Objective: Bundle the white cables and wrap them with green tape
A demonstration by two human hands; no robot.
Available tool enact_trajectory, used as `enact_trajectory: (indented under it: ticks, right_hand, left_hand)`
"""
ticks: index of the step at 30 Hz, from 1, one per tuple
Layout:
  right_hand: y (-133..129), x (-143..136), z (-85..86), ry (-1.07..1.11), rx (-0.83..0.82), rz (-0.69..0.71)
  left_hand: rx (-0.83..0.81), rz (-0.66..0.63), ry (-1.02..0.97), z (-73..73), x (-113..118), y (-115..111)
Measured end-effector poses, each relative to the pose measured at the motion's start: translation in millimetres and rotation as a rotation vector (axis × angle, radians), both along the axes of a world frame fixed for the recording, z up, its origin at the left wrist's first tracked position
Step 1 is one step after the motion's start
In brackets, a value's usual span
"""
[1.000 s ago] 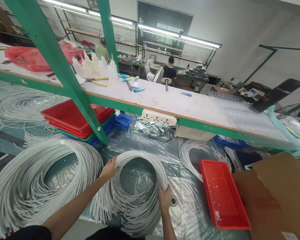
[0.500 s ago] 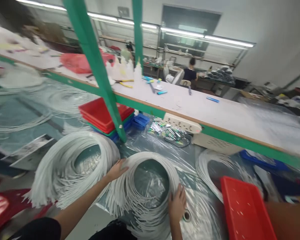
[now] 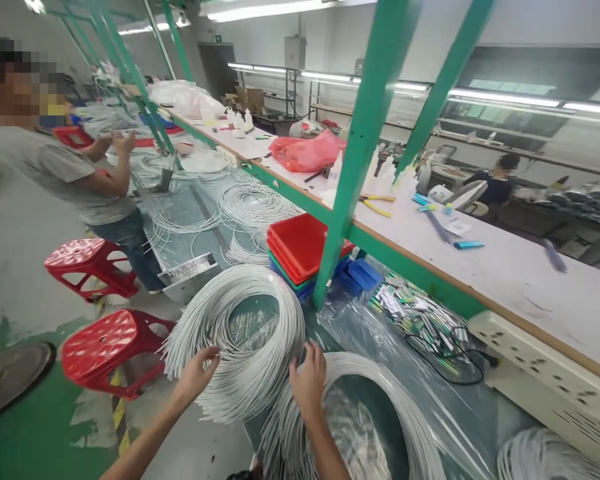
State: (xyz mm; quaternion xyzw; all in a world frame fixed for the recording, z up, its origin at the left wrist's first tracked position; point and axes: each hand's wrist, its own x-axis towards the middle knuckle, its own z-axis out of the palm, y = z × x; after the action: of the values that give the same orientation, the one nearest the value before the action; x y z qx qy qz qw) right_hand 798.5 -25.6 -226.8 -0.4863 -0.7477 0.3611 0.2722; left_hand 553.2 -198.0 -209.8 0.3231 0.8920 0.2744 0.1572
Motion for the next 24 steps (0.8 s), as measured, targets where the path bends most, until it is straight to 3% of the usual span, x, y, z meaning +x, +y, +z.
enact_trajectory:
  ticks: [3, 5, 7, 10, 13, 15, 18, 21, 24]
  right_hand:
    - [43.3, -89.4, 17.9, -0.128, -0.036, 0.048]
    - [65.5, -125.4, 20.6, -0.155, -0.079, 0.022]
    - [77.4, -144.4, 19.7, -0.159, -0.113, -0.001]
    - [77.2, -151.7, 22.8, -0.154, -0.13, -0.024]
    - [66.5, -149.0, 38.3, -0.147, -0.141, -0.036]
    - [57.7, -147.1, 55.2, -0.131, -0.147, -0.026]
    - [37.9, -146.9, 89.2, -0.087, -0.137, -0.008]
    - [1.1, -146.6, 133.0, 0.003, -0.14, 0.019]
    - [-48.3, -137.1, 181.5, 0.219, -0.19, 0.165]
  left_hand:
    - [0.039, 0.028, -0.076, -8.9, -9.8, -42.0]
    - [0.055, 0.072, -0.117, -12.8, -21.6, -72.4]
    - [0.066, 0.136, -0.134, -16.0, -36.4, -102.9]
    - [0.079, 0.26, -0.145, -21.3, -59.1, -141.6]
    - [0.057, 0.33, -0.153, -25.3, -77.6, -159.6]
    - [0.036, 0.339, -0.162, -23.6, -87.6, -154.0]
    - [0.076, 0.34, -0.123, -10.2, -100.1, -117.6]
    - [0.24, 0.29, 0.063, 16.0, -108.4, -63.5]
    - [0.426, 0.239, 0.269, 48.3, -109.6, -17.9]
